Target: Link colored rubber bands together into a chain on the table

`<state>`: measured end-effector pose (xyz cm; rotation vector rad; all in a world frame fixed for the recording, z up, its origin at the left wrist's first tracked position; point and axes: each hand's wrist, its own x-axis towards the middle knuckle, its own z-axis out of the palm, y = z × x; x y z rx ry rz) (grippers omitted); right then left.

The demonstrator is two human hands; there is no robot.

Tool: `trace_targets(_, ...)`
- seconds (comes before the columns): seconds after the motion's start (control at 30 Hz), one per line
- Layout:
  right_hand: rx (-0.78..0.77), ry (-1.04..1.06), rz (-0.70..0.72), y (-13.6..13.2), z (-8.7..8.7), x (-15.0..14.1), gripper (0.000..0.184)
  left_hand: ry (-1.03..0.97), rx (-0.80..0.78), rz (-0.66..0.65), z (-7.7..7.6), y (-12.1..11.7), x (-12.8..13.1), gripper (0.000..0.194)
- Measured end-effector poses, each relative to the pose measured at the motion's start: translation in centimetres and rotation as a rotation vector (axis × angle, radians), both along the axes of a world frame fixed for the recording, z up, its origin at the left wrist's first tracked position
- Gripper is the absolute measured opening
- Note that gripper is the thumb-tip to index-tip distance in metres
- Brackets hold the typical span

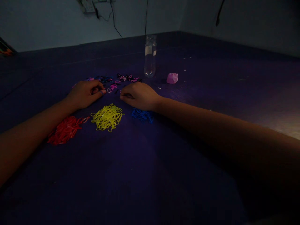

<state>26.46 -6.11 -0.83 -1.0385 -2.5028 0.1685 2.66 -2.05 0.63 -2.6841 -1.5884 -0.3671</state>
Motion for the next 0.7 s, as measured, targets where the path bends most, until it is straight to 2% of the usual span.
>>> trace_targets(0.7, 0.031, -0.027, -0.011, -0.5, 0.04, -0.11, 0.026, -0.049, 0.062, -0.118, -0.23, 0.08, -0.07, 0.028)
